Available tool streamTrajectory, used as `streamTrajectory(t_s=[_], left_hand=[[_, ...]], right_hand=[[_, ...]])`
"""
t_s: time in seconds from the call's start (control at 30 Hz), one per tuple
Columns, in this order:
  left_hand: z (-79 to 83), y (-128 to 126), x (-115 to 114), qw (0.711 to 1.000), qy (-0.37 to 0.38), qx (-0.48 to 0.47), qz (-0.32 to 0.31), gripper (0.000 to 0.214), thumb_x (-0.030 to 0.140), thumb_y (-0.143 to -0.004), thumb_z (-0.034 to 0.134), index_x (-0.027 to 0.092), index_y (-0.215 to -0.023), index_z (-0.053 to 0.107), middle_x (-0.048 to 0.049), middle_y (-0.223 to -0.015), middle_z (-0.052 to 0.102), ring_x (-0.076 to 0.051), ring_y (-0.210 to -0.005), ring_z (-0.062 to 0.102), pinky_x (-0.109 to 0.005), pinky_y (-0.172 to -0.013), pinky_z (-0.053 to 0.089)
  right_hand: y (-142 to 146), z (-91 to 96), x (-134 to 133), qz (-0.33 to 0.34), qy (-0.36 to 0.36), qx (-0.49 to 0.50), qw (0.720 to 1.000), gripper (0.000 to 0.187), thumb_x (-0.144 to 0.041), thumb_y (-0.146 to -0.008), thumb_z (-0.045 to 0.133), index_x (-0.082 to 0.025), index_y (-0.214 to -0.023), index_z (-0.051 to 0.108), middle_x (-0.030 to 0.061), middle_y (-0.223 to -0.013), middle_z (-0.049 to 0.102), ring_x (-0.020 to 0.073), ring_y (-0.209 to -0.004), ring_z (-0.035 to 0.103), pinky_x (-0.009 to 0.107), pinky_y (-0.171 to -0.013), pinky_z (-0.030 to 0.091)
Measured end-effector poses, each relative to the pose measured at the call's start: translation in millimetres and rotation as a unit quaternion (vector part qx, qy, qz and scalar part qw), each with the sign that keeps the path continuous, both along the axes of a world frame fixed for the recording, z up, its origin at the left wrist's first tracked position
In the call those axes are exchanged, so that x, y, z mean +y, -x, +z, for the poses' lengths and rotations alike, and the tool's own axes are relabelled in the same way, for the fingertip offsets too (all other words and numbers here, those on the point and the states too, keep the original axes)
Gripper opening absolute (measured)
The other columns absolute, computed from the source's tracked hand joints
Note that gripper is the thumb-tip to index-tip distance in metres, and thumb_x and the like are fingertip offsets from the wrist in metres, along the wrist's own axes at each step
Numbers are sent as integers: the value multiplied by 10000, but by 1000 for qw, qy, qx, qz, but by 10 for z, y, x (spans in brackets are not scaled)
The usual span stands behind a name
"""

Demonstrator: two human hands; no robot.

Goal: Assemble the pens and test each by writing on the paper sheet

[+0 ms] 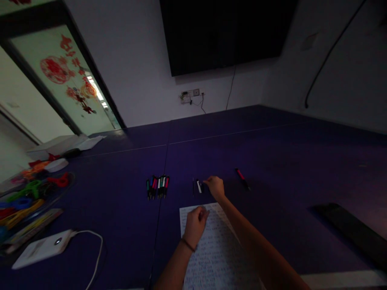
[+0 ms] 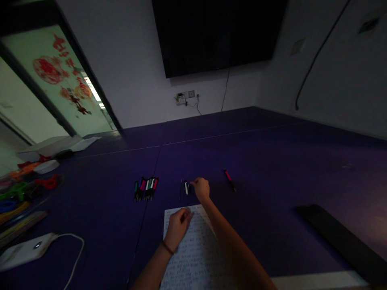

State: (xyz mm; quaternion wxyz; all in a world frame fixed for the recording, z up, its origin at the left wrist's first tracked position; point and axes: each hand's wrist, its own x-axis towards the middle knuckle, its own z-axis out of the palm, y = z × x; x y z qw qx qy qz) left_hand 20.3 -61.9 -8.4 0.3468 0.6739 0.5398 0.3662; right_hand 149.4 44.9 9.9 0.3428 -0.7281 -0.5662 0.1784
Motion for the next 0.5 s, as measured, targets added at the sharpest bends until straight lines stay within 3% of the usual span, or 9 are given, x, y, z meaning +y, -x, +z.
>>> streamTrajectory(t_s=[0.17, 0.27, 0.5], left_hand=[[6, 7, -16, 1000, 1, 1, -18, 221, 367, -721, 504, 169, -634, 547, -5, -556, 524, -118, -526, 439, -221, -522, 307], [16, 11, -29, 1000, 0, -2, -25, 211, 360, -726, 500, 171, -648, 552, -15, -576, 541, -126, -539, 456, -227, -534, 317], [29, 15, -45, 999, -4, -21, -29, 195, 345, -728, 497, 171, -687, 575, -26, -615, 570, -134, -567, 484, -231, -556, 338]], right_hand=[[29, -2, -15, 12, -2, -39, 999, 340, -410, -760, 458, -166, -633, 658, 131, -649, 654, 213, -645, 610, 258, -566, 379], [-9, -22, -16, 8, -28, 18, 999, 348, -383, -788, 416, -163, -655, 652, 143, -686, 654, 227, -716, 611, 263, -624, 389], [25, -156, -45, 49, -64, 127, 989, 344, -307, -822, 315, -187, -1038, 554, 58, -961, 635, 165, -940, 557, 260, -783, 398]])
